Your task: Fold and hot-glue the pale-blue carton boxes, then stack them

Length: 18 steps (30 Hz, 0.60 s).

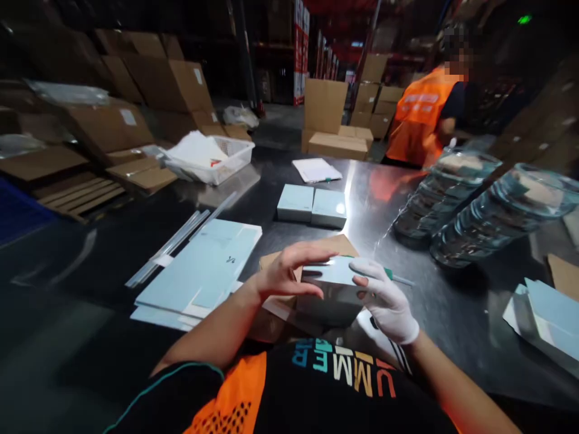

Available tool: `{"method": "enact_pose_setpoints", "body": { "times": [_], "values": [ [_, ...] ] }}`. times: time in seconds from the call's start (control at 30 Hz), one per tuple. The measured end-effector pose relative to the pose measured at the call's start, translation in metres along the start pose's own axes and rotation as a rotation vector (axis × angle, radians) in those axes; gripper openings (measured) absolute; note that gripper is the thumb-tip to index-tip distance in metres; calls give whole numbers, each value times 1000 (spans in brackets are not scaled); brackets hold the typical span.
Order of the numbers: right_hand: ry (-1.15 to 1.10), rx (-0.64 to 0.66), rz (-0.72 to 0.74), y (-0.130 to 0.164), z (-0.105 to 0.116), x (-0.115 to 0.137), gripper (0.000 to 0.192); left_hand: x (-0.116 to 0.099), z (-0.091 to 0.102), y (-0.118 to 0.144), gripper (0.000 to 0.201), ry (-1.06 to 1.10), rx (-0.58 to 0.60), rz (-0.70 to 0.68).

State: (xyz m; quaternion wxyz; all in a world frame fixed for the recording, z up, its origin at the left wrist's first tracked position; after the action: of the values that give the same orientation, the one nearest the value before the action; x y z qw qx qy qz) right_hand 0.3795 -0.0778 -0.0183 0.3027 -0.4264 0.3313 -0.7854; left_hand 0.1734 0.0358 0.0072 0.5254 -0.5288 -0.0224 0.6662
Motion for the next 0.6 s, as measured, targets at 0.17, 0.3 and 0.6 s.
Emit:
{"method": "enact_pose_setpoints", "body": {
  "times": [0.17,0.3,0.6],
  "values": [
    [-3,1,-205,5,-2,-13,14,6,-13,-11,46,-46,159,-34],
    [-40,-38,-203,4,-1,-7,13,7,-23,-11,47,-128,290,37],
    [-50,-72,-468,35,-14,-42,68,3,-31,-7,35,-86,324,112]
  ]
}}
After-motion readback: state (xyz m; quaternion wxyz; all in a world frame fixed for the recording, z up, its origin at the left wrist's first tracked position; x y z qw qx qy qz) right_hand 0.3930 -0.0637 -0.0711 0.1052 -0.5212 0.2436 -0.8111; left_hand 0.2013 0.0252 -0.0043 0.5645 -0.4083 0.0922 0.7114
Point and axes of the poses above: each hand's wrist, its own y-axis away from the middle knuckle, its own z-axis out of the back of the hand, x = y × z, the point moved 8 cm from there along -y, towards the middle knuckle, and after that the axes turned 9 degrees about z, right-handed, at the moved point
